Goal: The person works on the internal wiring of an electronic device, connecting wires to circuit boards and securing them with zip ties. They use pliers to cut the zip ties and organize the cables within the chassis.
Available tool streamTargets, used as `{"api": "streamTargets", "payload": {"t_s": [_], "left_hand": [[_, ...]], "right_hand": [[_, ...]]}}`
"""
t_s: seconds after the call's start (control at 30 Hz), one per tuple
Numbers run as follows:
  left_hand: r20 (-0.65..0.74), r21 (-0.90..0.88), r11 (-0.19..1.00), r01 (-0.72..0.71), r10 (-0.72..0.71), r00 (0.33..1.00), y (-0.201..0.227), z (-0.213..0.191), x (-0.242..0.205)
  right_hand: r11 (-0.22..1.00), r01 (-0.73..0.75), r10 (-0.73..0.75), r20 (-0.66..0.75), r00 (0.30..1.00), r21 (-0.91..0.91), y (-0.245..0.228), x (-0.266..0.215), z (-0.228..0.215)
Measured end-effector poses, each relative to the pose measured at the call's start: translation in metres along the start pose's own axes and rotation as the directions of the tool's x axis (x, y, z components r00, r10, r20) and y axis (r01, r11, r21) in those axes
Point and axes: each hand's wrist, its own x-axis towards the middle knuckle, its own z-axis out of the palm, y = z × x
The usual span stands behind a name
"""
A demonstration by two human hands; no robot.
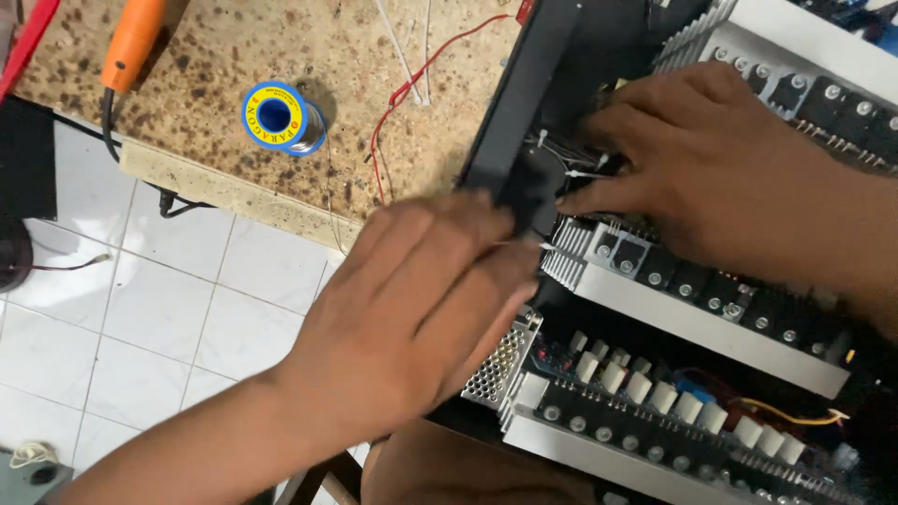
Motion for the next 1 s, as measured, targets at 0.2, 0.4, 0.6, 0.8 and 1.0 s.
{"api": "streamTargets", "payload": {"t_s": [0.2,0.4,0.6,0.8,1.0], "left_hand": [[0.199,-0.189,0.967,0.169,-0.131,0.971,0.053,0.018,-0.021],[0.228,0.053,0.979,0.198,-0.204,0.952,0.063,0.046,-0.019],[0.343,-0.008,0.996,-0.084,0.082,0.936,0.052,0.051,0.012],[0.661,-0.261,0.956,0.134,0.076,0.747,0.059,0.068,0.018],[0.736,-0.177,0.975,0.131,0.043,0.675,0.061,0.075,0.021]], "right_hand": [[0.999,0.047,-0.047,-0.053,0.997,-0.014,0.002,-0.008,0.005],[0.999,-0.015,0.014,-0.018,1.000,-0.032,0.001,-0.002,0.009],[0.950,0.177,-0.068,-0.383,0.921,0.258,0.010,-0.013,0.015],[0.993,0.020,0.022,-0.341,0.940,0.117,0.023,-0.020,0.017],[0.776,-0.065,0.203,-0.151,0.967,0.627,0.024,-0.022,0.045]]}}
